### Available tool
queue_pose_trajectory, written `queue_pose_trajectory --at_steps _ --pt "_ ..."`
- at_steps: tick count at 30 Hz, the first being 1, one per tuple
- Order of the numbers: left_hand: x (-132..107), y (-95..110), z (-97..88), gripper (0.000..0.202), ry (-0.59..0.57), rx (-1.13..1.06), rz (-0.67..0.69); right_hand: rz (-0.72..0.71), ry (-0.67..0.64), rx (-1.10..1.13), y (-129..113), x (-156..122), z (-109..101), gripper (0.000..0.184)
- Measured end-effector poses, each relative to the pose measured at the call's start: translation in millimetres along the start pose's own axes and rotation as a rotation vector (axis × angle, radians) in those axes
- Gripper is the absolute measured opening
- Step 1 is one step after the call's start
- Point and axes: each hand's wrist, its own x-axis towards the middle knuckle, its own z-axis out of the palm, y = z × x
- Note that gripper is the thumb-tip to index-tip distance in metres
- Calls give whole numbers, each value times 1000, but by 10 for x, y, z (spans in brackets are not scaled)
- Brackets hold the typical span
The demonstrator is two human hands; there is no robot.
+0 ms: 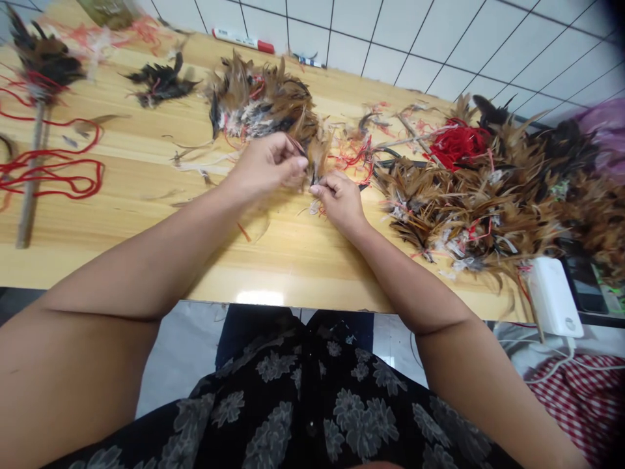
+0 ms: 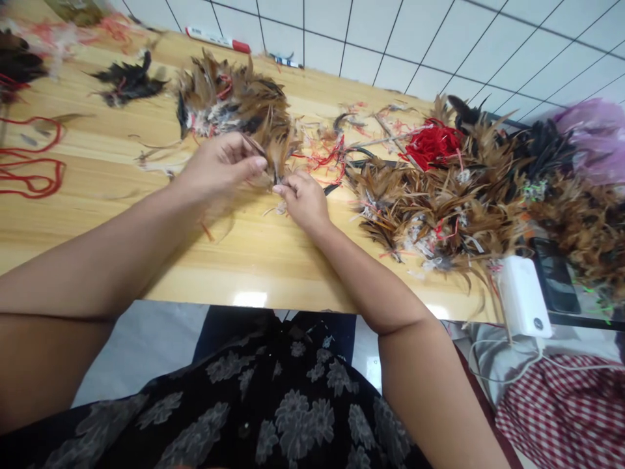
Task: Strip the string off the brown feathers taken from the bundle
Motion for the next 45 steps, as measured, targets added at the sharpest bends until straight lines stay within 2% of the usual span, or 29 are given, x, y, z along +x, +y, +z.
queue_pose_trajectory --at_steps 3,4,5,8,15,19,22,24,28,32,37,43,45 --pt "91 103 -226 32 221 243 -22 3 42 25 24 10 -17 35" --pt "113 121 -286 33 262 338 -40 3 55 30 32 11 -21 36" --pt "129 131 -330 33 266 426 -62 3 67 33 38 10 -24 37" --pt "146 110 -350 35 174 580 -100 5 86 41 49 4 -26 41" --pt "223 -137 -216 42 110 600 -48 13 89 54 50 -5 -17 43" --pt "263 -231 -320 41 148 466 -24 43 120 62 70 -10 -21 43" --pt "216 -182 -353 38 170 282 20 68 142 79 75 -7 -33 43" --pt "149 -101 -298 35 116 169 7 83 145 82 65 -1 -45 45" --pt "4 41 -77 32 -16 48 -83 81 149 70 31 13 -61 52" --pt "-63 -5 88 34 -96 -75 -102 75 122 98 16 16 -53 54" --pt "-71 -129 119 32 -120 -30 -40 95 78 132 34 17 -38 52" --pt "-97 -90 116 26 -158 -47 1 94 49 132 63 36 -49 39" --pt "-101 -83 127 27 -168 -83 0 84 43 143 69 40 -57 43"
